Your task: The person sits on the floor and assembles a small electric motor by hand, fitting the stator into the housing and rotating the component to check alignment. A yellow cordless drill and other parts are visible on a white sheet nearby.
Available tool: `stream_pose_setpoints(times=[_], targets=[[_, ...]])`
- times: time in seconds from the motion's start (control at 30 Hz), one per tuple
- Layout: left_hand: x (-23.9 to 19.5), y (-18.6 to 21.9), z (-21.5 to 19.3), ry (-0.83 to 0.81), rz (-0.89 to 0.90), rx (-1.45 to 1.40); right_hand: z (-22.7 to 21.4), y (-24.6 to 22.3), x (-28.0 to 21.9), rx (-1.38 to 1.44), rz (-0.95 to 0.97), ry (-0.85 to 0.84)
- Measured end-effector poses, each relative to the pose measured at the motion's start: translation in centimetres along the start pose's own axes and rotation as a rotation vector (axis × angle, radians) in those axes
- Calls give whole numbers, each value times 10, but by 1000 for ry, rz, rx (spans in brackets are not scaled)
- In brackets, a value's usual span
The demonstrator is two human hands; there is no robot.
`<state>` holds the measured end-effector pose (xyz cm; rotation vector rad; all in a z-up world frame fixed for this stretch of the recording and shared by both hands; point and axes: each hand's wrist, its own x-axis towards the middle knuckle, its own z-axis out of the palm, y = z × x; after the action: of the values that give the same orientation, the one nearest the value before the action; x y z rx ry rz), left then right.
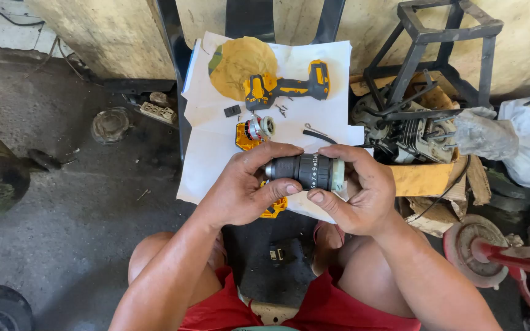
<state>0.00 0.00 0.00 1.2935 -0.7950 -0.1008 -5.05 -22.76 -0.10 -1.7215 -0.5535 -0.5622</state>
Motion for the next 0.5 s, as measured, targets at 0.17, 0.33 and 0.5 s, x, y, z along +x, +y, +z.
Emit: stream_pose_setpoints(times=[0.17, 0.33, 0.5], targets=[[0, -3, 1, 44, 10, 3, 4, 2, 5, 92, 26, -17], [-2, -19, -2, 98, 17, -4, 0, -3, 16, 104, 62, -76], [-1, -15, 0, 141, 4, 27, -9, -12, 27, -253, 29, -112]])
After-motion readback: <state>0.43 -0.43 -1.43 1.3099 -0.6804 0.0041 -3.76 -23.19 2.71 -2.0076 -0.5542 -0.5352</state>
